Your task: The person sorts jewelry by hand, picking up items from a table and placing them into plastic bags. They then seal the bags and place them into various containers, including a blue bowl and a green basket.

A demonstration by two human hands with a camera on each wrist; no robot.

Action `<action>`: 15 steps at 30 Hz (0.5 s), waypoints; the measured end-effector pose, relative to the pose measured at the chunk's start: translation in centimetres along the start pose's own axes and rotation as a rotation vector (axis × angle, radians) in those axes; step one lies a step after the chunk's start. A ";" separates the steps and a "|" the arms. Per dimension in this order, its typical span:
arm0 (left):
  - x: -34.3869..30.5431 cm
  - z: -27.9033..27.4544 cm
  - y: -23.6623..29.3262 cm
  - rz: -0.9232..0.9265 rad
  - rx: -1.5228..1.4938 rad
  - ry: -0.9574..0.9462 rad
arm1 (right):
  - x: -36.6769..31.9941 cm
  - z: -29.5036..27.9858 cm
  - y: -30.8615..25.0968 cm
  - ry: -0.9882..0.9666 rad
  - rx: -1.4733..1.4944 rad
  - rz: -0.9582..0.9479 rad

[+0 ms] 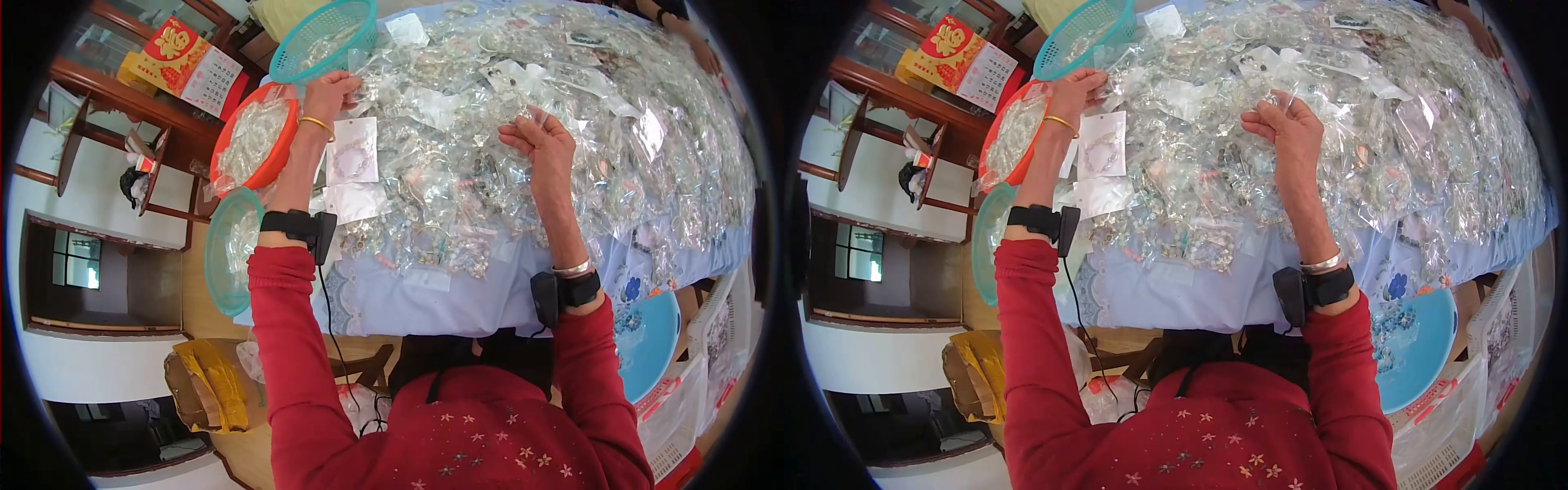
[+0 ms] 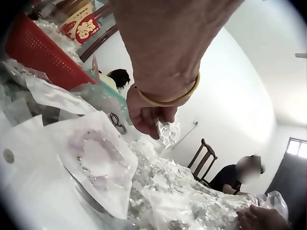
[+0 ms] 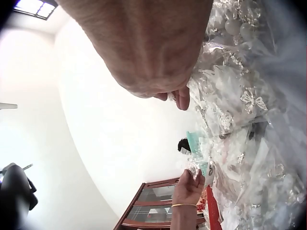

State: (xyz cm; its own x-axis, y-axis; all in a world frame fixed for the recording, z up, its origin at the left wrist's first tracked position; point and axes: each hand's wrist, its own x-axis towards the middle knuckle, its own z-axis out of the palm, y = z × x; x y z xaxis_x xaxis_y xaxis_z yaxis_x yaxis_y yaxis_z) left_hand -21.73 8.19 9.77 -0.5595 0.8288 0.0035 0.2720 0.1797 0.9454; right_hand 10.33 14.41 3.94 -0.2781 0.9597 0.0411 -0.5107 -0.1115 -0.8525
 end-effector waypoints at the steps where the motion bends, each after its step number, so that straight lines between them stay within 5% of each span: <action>1: -0.3 0.6 0.4 0.003 -0.188 -0.069 | 0.0 0.0 0.0 0.003 -0.003 0.001; 4: -0.3 2.0 0.3 0.004 -0.568 -0.205 | 0.0 0.0 0.0 0.007 -0.005 0.005; 7: 0.9 3.0 -1.9 0.074 0.123 -0.092 | 0.0 0.0 0.0 0.000 -0.011 0.009; 11: -0.1 4.4 -4.8 0.231 0.655 -0.076 | -0.1 -0.2 -0.1 0.003 -0.011 0.013; 15: -0.6 5.5 -5.0 0.251 0.628 -0.039 | -0.1 0.0 -0.1 -0.004 -0.014 0.012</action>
State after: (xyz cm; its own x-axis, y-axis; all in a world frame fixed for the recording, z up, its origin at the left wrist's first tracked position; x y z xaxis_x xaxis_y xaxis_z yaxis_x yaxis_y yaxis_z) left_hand -18.42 9.70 3.30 -0.3946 0.9020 0.1752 0.7998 0.2433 0.5487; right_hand 10.37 14.35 4.05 -0.2871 0.9574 0.0326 -0.4962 -0.1195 -0.8599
